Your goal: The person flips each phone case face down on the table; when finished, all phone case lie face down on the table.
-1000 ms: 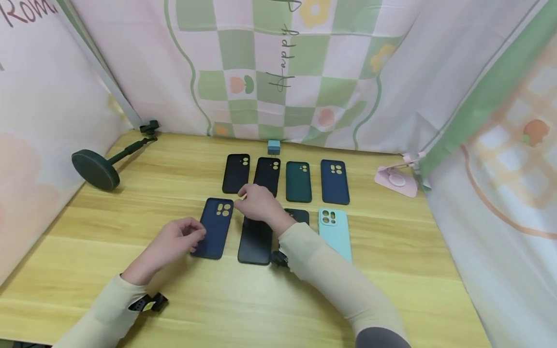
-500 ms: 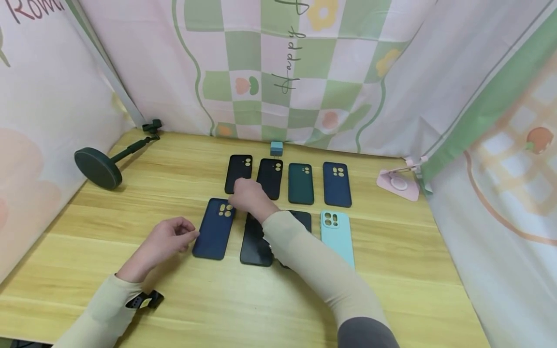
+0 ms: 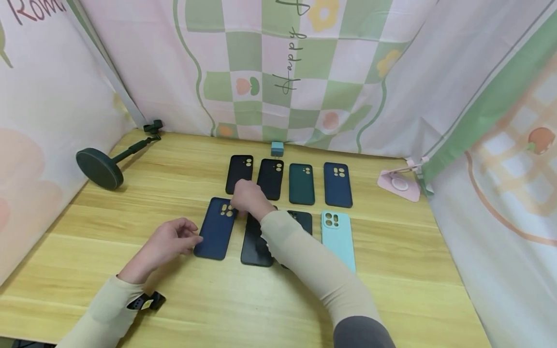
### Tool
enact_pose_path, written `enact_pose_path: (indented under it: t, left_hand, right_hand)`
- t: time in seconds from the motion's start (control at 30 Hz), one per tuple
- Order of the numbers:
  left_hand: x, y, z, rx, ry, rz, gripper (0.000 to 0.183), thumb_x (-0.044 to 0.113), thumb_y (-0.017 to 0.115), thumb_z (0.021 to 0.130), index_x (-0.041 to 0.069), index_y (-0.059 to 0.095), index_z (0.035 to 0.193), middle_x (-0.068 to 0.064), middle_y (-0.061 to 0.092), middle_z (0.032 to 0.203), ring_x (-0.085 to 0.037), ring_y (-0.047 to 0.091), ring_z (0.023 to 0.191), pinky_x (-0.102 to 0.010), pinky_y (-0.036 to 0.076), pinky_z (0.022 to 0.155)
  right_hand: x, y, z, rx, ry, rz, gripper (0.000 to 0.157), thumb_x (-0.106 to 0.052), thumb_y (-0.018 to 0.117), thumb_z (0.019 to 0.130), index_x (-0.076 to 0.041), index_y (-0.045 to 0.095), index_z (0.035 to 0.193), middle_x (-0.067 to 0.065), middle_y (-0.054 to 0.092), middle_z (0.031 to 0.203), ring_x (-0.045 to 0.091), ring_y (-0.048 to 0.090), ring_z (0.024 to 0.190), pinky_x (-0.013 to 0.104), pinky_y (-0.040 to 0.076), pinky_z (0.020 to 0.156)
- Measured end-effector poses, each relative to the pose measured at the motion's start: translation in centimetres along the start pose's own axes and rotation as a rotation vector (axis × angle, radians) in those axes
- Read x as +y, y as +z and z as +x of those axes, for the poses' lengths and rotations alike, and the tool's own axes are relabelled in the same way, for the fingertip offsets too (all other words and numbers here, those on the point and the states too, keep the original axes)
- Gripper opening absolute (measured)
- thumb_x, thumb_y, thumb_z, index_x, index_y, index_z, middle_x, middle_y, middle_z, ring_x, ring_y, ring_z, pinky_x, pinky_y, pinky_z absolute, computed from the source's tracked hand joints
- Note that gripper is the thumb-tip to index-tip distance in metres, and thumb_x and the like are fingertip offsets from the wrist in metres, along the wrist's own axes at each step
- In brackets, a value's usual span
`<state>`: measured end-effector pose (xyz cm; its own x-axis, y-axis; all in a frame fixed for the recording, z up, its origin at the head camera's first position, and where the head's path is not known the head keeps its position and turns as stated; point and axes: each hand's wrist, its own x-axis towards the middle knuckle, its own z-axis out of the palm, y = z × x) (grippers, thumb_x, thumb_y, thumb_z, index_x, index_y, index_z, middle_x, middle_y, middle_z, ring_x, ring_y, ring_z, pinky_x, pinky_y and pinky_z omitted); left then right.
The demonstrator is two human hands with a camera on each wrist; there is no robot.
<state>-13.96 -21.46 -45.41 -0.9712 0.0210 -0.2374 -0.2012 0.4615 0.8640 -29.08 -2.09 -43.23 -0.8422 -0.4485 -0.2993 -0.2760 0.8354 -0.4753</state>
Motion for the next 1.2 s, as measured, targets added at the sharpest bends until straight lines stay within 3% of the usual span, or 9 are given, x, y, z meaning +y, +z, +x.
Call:
enact_pose_path:
  t: [0.1,0.23,0.33,0.47,0.63,0.93,1.07,1.2]
  left_hand:
    - [0.1,0.2,0.0,0.007,-0.001,-0.009,0.026,0.013,0.074,0.087,0.0,0.061,0.106,-0.01,0.064,0.092,-0.02,0.063,0.073,-0.034,0.057,0.062]
    - [0.1,0.5,-0.2,0.019,0.009,-0.01,0.021,0.014,0.074,0.087,0.002,0.061,0.098,-0.01,0.063,0.091,-0.02,0.063,0.071,-0.034,0.055,0.06]
    - [0.2,0.6,-0.4,0.017,0.033,-0.012,0.02,0.013,0.074,0.087,0.003,0.059,0.095,-0.009,0.064,0.088,-0.021,0.064,0.068,-0.033,0.053,0.057]
    - [0.0,0.6,-0.5,0.008,0.071,-0.038,0.019,0.011,0.073,0.088,0.003,0.058,0.094,-0.008,0.064,0.084,-0.02,0.063,0.067,-0.032,0.051,0.055]
    - [-0.2,0.7,-0.4,-0.065,0.1,-0.177,0.018,0.002,0.071,0.087,-0.002,0.056,0.095,-0.012,0.064,0.084,-0.026,0.067,0.075,-0.036,0.058,0.065]
    - [-0.3,0.9,-0.3,-0.162,0.067,-0.394,0.025,-0.003,0.066,0.088,-0.008,0.05,0.106,-0.017,0.064,0.09,-0.031,0.069,0.08,-0.041,0.059,0.076]
    - [-0.4,0.9,-0.3,-0.139,0.022,-0.479,0.024,-0.005,0.062,0.09,-0.009,0.048,0.11,-0.017,0.057,0.097,-0.03,0.069,0.081,-0.042,0.058,0.078]
    - [-0.4,0.9,-0.3,-0.115,0.024,-0.535,0.022,-0.007,0.06,0.091,-0.01,0.047,0.108,-0.017,0.051,0.1,-0.028,0.068,0.081,-0.042,0.058,0.079]
  right_hand:
    - [0.3,-0.4,-0.4,0.013,-0.004,0.047,0.036,-0.012,0.056,0.091,-0.013,0.052,0.055,0.003,0.065,0.054,0.017,0.067,0.052,0.029,0.052,0.056]
    - [0.6,-1.2,-1.0,0.014,-0.007,0.121,0.022,-0.013,0.056,0.091,-0.009,0.066,0.072,0.002,0.068,0.061,0.015,0.068,0.056,0.034,0.057,0.068]
    - [0.8,-1.8,-1.4,0.013,-0.006,0.17,0.017,-0.012,0.055,0.091,-0.008,0.071,0.086,0.002,0.069,0.066,0.014,0.069,0.059,0.034,0.057,0.071]
    - [1.3,-2.4,-1.9,0.03,-0.011,0.232,0.018,-0.012,0.056,0.092,-0.006,0.072,0.088,0.005,0.069,0.065,0.016,0.069,0.059,0.032,0.057,0.069]
    - [2.0,-2.5,-2.2,0.034,-0.01,0.301,0.02,-0.009,0.054,0.092,-0.003,0.071,0.082,0.008,0.069,0.067,0.018,0.069,0.061,0.033,0.059,0.065]
    - [2.9,-2.0,-2.7,0.06,-0.014,0.396,0.022,-0.009,0.055,0.093,0.001,0.067,0.078,0.01,0.068,0.072,0.021,0.068,0.062,0.035,0.059,0.061]
    - [2.7,-1.8,-2.8,0.082,-0.015,0.445,0.02,-0.015,0.057,0.096,0.0,0.07,0.095,0.014,0.068,0.081,0.024,0.069,0.068,0.034,0.059,0.063]
    - [1.9,-1.6,-2.9,0.098,-0.056,0.552,0.027,-0.021,0.059,0.098,-0.001,0.066,0.114,0.016,0.067,0.096,0.027,0.07,0.076,0.038,0.059,0.067]
